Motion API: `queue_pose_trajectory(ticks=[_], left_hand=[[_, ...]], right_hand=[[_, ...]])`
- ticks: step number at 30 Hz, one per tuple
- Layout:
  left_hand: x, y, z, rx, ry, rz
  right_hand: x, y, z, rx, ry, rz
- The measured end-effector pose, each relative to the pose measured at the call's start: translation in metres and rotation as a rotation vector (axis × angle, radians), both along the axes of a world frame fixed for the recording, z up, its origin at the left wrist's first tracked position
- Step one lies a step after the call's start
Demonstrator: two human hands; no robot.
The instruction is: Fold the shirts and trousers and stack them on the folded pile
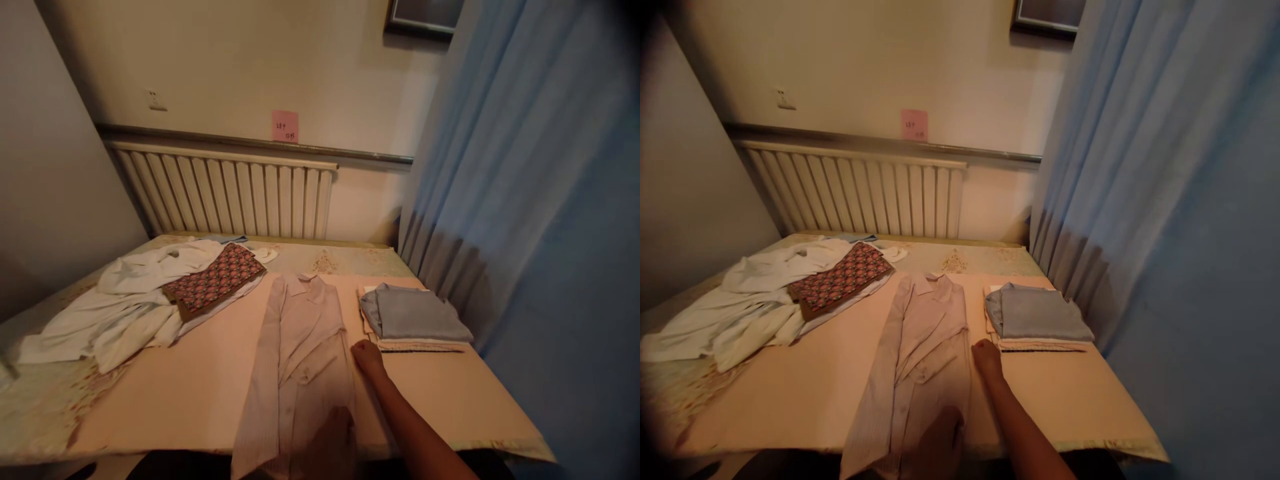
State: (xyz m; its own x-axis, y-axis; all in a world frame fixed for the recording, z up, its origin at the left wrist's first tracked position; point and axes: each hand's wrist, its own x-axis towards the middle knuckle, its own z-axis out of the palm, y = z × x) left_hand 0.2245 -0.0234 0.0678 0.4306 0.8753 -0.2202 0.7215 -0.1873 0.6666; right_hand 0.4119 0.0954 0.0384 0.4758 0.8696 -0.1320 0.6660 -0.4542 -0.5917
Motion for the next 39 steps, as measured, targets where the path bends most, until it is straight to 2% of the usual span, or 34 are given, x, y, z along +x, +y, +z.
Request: queue_pose_trajectory(ticks=[3, 5, 8, 12, 15, 22, 25, 32, 39], left_hand=[[-0.003, 0.004, -0.008, -0.015, -0.044, -0.026], [-0.004, 0.007, -0.014, -0.002, -0.067, -0.094], [-0.002, 0.011, -0.024, 0.017, 0.003, -0.229], [0.003, 0.012, -0.032, -0.018, 0.062, -0.28], [0.003, 0.008, -0.029, -0.006, 0.02, -0.24], [-0.001, 0.001, -0.01, -0.018, -0.053, -0.057], [-0.004, 0.002, -0.009, 0.003, -0.089, -0.012], [-0.02, -0.001, -0.03, 0.132, -0.21, 0.035], [-0.053, -0.005, -0.046, 0.244, -0.257, 0.141]], right_hand=[[-0.001, 0.024, 0.001, -0.011, -0.054, -0.039], [-0.003, 0.034, 0.001, -0.021, -0.088, -0.044], [-0.007, 0.045, 0.0, -0.022, -0.135, -0.034], [-0.01, 0.054, -0.003, 0.002, -0.193, -0.023], [-0.01, 0.057, -0.005, 0.041, -0.226, -0.014], [-0.007, 0.06, -0.007, 0.151, -0.215, 0.005], [-0.008, 0.061, -0.004, 0.202, -0.188, 0.018], [-0.026, 0.064, 0.008, 0.325, -0.167, 0.044], [-0.071, 0.072, 0.024, 0.381, -0.226, 0.17]])
